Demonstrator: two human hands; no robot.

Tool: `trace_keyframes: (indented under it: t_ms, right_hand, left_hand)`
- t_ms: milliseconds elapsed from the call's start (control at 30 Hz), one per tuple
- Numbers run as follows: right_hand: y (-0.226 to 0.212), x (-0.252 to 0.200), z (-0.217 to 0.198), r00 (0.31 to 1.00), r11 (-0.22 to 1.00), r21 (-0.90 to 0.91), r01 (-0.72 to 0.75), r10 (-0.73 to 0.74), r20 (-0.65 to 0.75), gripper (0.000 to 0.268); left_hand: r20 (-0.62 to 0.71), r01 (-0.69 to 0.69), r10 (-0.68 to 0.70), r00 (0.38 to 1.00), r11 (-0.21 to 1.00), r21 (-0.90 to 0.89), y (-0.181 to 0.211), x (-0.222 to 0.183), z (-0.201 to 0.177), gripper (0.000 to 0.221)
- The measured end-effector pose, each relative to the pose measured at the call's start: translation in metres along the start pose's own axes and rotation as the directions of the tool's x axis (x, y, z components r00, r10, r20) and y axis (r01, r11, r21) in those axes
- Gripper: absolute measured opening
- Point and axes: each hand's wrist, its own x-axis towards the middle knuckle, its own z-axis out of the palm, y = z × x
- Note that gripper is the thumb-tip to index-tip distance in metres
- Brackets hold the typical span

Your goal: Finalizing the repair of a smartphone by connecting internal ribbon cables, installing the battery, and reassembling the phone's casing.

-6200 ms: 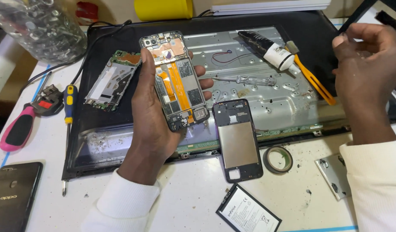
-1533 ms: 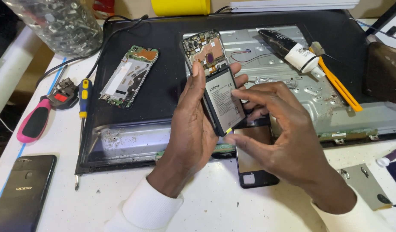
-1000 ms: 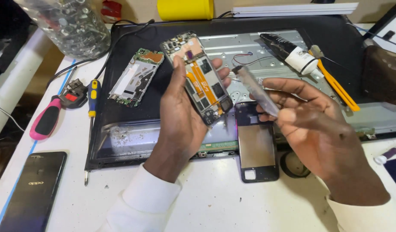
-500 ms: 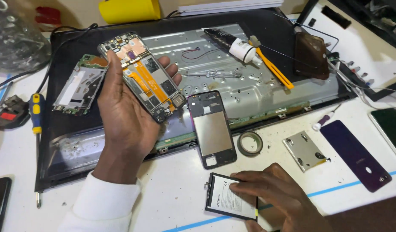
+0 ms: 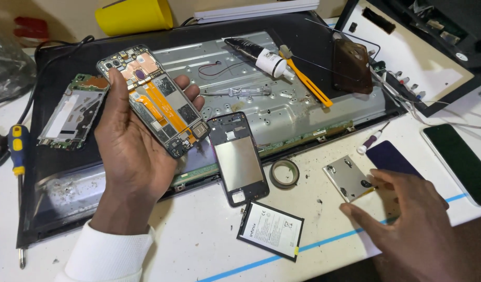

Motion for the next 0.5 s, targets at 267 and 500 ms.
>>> trace_keyframes:
  t_ms: [267,500]
  right_hand:
    - [-0.010,0.004,0.012,0.993,0.986,-0.122,0.115,-0.112,0.037,0.078]
    - [-0.001,0.011,0.023,0.815,0.824,0.110,0.556,-0.516,-0.262,0.030]
  left_hand:
    - [0.023,0.052,-0.054,0.998,0.997,0.056,-0.005,-0.006,0.006,0.065]
    - [0.062,0.159,-0.170,0.983,0.976,0.151,-0.014,-0.007,0.001,0.068]
